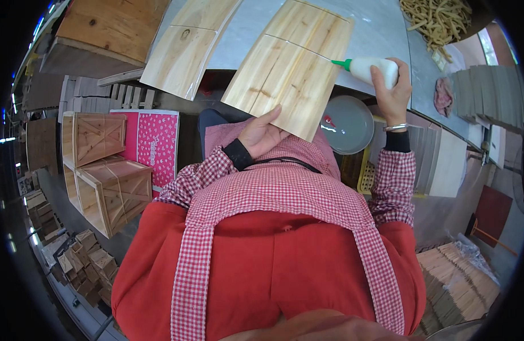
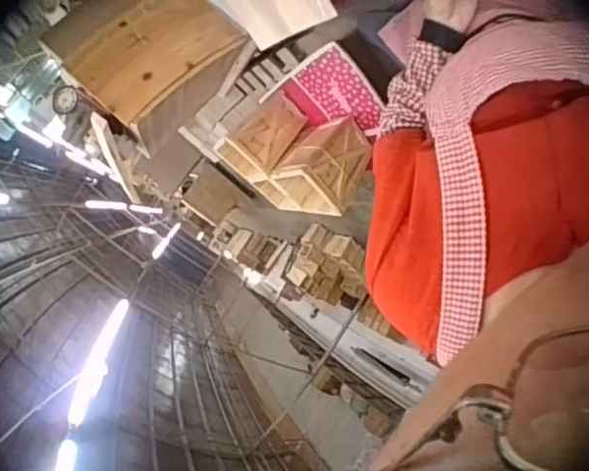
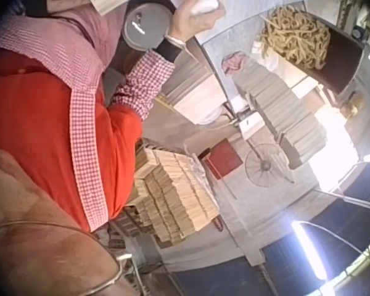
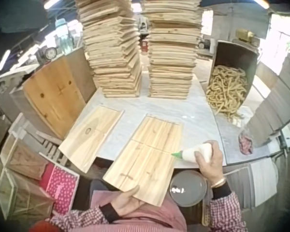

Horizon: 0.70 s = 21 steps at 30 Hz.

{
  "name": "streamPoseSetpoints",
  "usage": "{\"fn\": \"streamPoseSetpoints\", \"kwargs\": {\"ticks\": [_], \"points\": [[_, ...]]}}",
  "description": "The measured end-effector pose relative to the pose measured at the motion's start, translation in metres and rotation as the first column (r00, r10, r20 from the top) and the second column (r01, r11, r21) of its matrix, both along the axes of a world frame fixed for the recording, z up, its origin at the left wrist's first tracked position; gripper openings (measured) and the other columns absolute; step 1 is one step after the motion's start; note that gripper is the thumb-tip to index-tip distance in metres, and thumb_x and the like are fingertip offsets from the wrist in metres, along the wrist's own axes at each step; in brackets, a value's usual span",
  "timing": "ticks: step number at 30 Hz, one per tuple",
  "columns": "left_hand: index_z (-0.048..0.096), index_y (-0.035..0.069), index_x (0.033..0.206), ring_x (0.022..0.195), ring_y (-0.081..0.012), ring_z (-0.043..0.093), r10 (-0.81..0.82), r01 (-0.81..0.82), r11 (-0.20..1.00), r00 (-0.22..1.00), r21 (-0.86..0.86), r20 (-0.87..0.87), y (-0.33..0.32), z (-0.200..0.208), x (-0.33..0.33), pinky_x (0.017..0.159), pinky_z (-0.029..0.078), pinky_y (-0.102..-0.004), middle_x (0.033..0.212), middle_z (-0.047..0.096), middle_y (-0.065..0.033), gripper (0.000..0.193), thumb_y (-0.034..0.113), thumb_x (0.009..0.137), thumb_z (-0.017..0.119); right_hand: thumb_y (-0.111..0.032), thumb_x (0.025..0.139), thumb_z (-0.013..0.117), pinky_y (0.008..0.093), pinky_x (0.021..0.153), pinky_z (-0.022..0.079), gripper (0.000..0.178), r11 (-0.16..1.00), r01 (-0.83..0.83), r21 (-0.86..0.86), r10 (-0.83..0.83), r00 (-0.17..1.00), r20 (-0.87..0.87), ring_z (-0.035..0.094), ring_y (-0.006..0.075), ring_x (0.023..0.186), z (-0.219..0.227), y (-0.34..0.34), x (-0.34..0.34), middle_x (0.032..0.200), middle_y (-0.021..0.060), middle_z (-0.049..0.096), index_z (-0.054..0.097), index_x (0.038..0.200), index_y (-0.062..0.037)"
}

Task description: The recorder is seen assembling and applying glue to wooden panels to create boxes.

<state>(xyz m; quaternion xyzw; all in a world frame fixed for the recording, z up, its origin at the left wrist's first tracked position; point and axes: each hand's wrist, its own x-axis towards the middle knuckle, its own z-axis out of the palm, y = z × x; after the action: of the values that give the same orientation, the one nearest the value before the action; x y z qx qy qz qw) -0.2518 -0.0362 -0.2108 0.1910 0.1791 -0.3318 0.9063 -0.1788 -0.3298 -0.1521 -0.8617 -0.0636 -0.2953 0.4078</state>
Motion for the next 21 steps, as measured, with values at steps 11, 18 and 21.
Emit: {"fn": "streamPoseSetpoints", "kwargs": {"ticks": [11, 18, 21], "points": [[0.027, 0.003, 0.14, 0.129, -0.0266, 0.041, 0.034, -0.036, 0.999, 0.997, 0.03, 0.075, 0.002, 0.009, 0.001, 0.108, 0.036, -0.0423, 0.14, 0.041, -0.0148, 0.05, 0.019, 0.097, 0.048, -0.026, 0.086, 0.067, 0.0189, 0.043, 0.041, 0.032, 0.713, 0.187, 0.676, 0.081, 0.935, -0.345, 0.051, 0.0071, 0.054, -0.021, -0.013, -0.036, 0.079, 0.0045, 0.058, 0.054, 0.103, -0.0026], [0.026, 0.004, 0.141, 0.129, -0.027, 0.042, 0.054, -0.056, 0.998, 0.991, 0.014, 0.123, 0.008, 0.027, -0.001, 0.109, 0.035, -0.0433, 0.141, 0.04, -0.0148, 0.053, 0.018, 0.096, 0.05, -0.028, 0.086, 0.066, 0.0193, 0.04, 0.04, 0.033, 0.62, 0.132, 0.774, 0.022, 0.982, -0.186, 0.051, 0.0074, 0.05, -0.012, -0.025, -0.003, 0.077, 0.0057, 0.058, 0.054, 0.102, -0.002], [0.027, 0.004, 0.141, 0.129, -0.027, 0.042, 0.062, -0.062, 0.998, 0.993, 0.003, 0.102, 0.011, 0.026, -0.002, 0.109, 0.035, -0.0434, 0.141, 0.041, -0.0147, 0.053, 0.017, 0.095, 0.051, -0.029, 0.086, 0.067, 0.0197, 0.038, 0.039, 0.034, 0.592, 0.192, 0.783, -0.114, 0.981, -0.154, 0.051, 0.0078, 0.048, -0.007, -0.029, 0.034, 0.075, 0.0056, 0.058, 0.054, 0.099, -0.0012]]}}
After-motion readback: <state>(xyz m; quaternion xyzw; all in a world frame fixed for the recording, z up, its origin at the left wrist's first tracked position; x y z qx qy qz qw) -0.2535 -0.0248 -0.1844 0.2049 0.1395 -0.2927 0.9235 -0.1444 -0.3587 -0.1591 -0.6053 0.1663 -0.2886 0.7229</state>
